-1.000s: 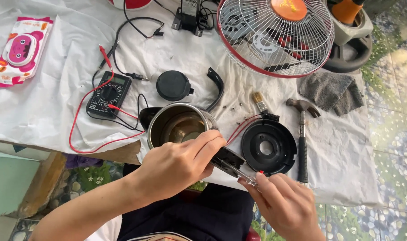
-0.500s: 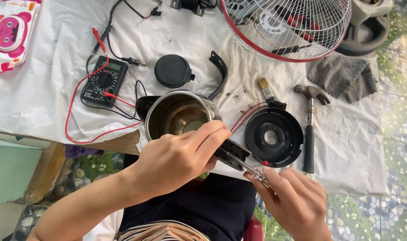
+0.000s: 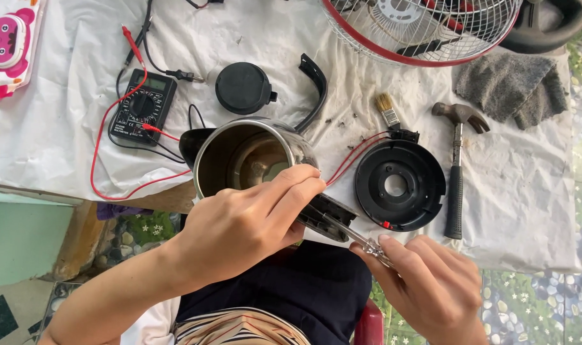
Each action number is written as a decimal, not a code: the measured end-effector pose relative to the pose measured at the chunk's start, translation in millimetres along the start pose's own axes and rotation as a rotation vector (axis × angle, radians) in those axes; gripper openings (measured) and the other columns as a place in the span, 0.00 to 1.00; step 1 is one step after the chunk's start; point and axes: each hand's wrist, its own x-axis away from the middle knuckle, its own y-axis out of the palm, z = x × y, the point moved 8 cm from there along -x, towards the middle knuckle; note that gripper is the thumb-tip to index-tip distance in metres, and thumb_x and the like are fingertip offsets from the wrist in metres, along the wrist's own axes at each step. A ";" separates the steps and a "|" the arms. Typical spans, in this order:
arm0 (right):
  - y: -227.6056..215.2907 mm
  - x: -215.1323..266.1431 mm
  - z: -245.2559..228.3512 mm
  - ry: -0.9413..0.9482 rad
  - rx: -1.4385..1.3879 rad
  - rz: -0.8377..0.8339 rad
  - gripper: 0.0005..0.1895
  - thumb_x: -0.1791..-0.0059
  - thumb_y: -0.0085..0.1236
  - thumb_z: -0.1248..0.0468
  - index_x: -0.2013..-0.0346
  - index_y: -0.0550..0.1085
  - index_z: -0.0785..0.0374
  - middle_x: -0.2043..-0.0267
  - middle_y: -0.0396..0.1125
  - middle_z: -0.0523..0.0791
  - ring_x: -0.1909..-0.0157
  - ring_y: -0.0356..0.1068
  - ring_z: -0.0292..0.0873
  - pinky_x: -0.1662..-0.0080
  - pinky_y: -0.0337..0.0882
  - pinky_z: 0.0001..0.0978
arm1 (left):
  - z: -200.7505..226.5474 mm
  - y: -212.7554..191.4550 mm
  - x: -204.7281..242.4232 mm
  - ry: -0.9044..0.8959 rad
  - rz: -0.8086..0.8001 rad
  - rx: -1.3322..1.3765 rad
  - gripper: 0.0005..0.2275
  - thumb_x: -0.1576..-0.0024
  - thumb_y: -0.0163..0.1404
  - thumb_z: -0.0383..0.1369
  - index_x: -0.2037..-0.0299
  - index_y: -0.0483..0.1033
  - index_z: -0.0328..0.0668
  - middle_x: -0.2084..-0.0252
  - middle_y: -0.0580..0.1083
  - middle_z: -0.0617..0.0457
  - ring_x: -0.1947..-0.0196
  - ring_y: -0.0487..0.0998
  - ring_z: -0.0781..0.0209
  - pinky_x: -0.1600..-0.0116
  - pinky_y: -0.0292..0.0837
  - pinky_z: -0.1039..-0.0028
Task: Reassembling a silver electric kettle by attaching the handle and base using a screwdriver.
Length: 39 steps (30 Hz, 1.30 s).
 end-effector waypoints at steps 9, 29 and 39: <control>1.3 8.3 -0.6 -0.112 0.126 -0.021 0.12 0.58 0.77 0.68 0.69 0.78 0.67 0.82 0.62 0.41 0.81 0.57 0.36 0.75 0.61 0.29 | 1.0 1.7 -0.4 0.008 -0.020 -0.005 0.23 0.51 0.58 0.26 0.44 0.69 0.30 0.40 0.73 0.46 0.63 0.82 0.60 0.71 0.72 0.74; 1.2 5.1 2.1 -0.001 0.036 -0.045 0.13 0.59 0.75 0.69 0.69 0.76 0.70 0.82 0.64 0.42 0.83 0.56 0.36 0.77 0.58 0.30 | 1.8 0.7 0.7 0.034 0.044 -0.037 0.20 0.49 0.56 0.24 0.45 0.70 0.29 0.41 0.73 0.45 0.63 0.82 0.63 0.70 0.74 0.74; -0.6 7.5 0.4 -0.221 0.175 -0.080 0.10 0.56 0.73 0.71 0.67 0.77 0.67 0.78 0.64 0.42 0.77 0.61 0.36 0.73 0.65 0.31 | 0.2 3.1 2.1 0.032 0.036 -0.018 0.22 0.51 0.57 0.25 0.45 0.70 0.31 0.40 0.73 0.46 0.64 0.82 0.63 0.70 0.74 0.73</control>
